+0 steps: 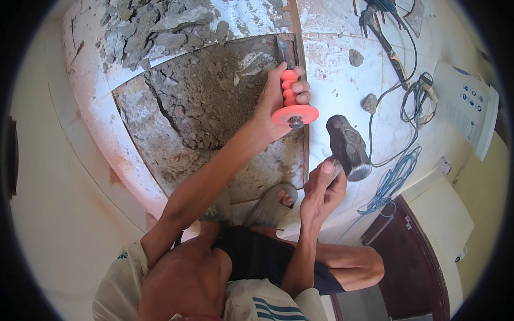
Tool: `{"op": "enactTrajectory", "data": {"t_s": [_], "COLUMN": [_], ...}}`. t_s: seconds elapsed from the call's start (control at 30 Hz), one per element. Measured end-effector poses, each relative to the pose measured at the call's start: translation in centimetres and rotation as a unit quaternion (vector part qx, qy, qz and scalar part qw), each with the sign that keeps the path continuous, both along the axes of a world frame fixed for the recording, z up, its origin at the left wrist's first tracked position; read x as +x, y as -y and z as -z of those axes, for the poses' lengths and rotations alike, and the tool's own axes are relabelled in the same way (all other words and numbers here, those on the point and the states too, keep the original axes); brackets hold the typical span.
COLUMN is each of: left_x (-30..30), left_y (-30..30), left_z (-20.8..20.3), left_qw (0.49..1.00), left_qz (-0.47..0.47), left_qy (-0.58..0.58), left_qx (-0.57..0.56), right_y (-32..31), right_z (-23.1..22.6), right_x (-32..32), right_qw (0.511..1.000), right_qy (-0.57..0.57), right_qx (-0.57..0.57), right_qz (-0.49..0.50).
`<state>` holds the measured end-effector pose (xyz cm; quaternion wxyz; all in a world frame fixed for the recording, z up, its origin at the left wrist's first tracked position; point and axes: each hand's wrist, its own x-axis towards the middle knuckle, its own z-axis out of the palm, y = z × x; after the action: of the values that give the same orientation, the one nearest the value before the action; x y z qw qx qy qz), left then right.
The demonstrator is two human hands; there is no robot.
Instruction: The person uses a hammer and a chisel to break and remove tiles from a floor. They repeatedly strike the chisel to loosen the tiles and clear debris from the work area.
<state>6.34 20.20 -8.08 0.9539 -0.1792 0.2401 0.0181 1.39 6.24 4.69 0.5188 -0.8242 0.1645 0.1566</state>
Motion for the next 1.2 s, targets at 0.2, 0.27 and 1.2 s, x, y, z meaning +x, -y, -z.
{"op": "enactTrajectory", "data": {"t_s": [0.2,0.27,1.2], "left_x": [2.7,3.3,8.4], "left_y": [0.4,0.5,0.5], "left_z": [1.4,1.5,-0.1], "left_qw": [0.992,0.986,0.965], "left_qz": [-0.076,-0.099,-0.071], "left_qy": [0.052,0.064,-0.246], "left_qx": [-0.088,-0.121,-0.047], "right_y": [-1.3,-1.1,-5.2], "right_z": [-2.2,-2.4,-2.2], "right_x": [-0.8,-1.2,5.2], "right_qw": [0.996,0.993,0.998], "right_qy": [0.050,0.090,0.007], "right_qx": [0.002,-0.004,0.002], "right_qz": [-0.070,-0.076,-0.060]}}
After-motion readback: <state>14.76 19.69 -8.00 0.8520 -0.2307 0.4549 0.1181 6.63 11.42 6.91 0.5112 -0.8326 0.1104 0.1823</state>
